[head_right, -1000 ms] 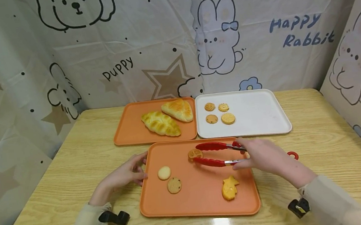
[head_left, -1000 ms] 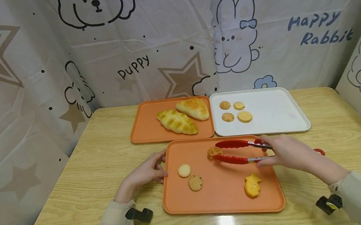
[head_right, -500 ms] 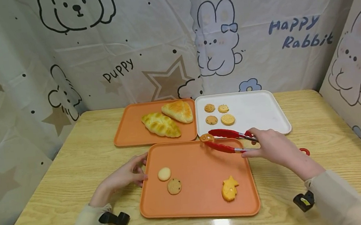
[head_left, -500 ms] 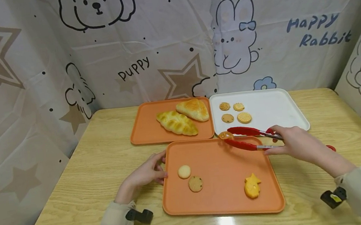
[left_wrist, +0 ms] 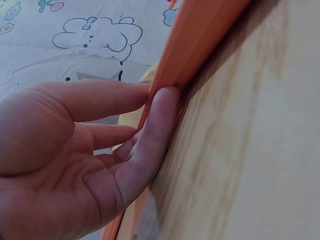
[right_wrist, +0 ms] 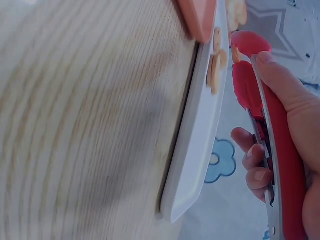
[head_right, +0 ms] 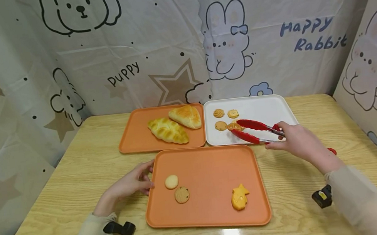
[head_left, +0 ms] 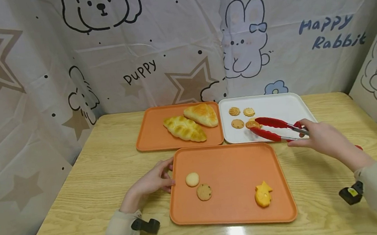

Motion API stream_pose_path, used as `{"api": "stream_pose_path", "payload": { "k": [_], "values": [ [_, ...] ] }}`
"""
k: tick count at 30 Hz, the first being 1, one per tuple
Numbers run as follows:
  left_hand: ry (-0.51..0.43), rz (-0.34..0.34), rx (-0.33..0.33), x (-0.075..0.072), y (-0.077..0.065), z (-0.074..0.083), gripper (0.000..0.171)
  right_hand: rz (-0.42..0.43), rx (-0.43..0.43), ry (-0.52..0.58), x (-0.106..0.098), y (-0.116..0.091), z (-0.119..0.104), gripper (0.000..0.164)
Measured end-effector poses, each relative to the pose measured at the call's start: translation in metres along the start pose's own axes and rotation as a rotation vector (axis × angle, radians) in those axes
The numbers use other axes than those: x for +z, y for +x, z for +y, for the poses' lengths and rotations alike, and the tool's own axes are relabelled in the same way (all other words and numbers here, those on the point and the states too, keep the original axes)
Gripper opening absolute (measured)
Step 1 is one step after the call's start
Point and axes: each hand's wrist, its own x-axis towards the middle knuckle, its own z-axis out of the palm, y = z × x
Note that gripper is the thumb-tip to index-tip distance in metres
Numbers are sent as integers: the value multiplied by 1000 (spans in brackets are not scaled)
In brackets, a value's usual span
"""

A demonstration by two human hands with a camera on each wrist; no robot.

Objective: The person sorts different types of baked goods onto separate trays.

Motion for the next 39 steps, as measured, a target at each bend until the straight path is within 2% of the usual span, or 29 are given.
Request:
{"api": "stream_pose_path", "payload": {
  "k": [10,17,24,39],
  "values": [
    [-3,-3,0,0,-1,-1,78,-23,94,-27,-2,11,14,94],
    [-8,-2,-1,0,0,-1,78,-30,137,-46,-2,22,26,88],
    [-1,-3,-2,-1,-1,-1,78,-48,173,-52,-1,28,36,97],
    [-15,-16,11,-2,0,-4,77,-25,226,-22,7,43,37,82]
  ]
}}
